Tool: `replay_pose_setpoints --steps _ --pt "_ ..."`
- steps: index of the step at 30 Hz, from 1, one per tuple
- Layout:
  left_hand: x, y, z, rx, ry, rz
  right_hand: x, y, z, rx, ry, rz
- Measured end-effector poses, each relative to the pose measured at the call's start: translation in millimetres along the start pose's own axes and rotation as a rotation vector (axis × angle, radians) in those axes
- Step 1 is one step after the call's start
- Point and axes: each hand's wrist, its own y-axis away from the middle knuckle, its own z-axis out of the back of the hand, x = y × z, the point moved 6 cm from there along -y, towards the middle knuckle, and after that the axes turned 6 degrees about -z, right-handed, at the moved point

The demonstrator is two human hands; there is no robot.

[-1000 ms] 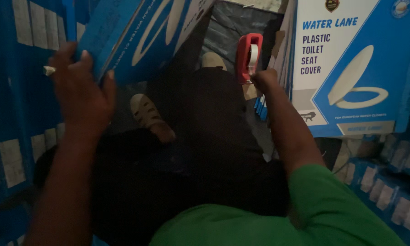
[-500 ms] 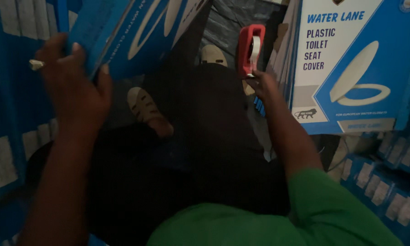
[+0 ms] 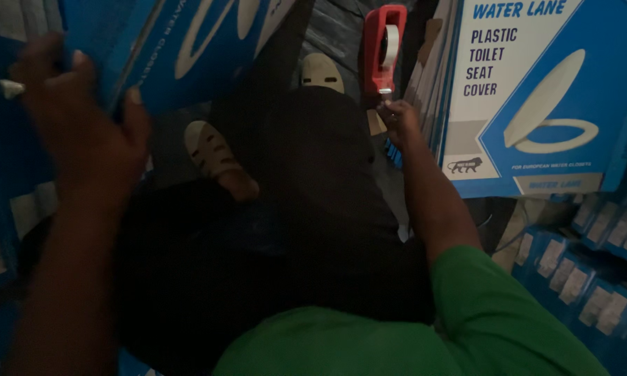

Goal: The person sits on the floor and repeatedly tapes blue and white cardboard boxes labeled 'Water Lane Plastic Toilet Seat Cover' using a handheld tape dispenser. The person folds flaps, applies tape, and stacks the sealed boxes.

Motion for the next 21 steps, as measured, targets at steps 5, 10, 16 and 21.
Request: replay_pose_setpoints --steps 5,10,16,21 --pt "6.9 1.7 -4.1 0.006 0.041 0.015 3.0 -4.9 -0.2 0.116 0.037 0.069" --pt "7.7 4.1 -6.8 -0.043 -0.007 -0.058 -14.4 -13.9 20.6 0.068 0.091 0.038" --pt "10.7 3.0 -6.7 -0.060 -0.014 -0.076 -18.9 -30.7 17.6 0.081 0.067 0.031" --pt "17.2 2.9 -11.5 -0.056 0.043 -0.071 -15.9 -27.4 19.0 -0.031 0.225 0.029"
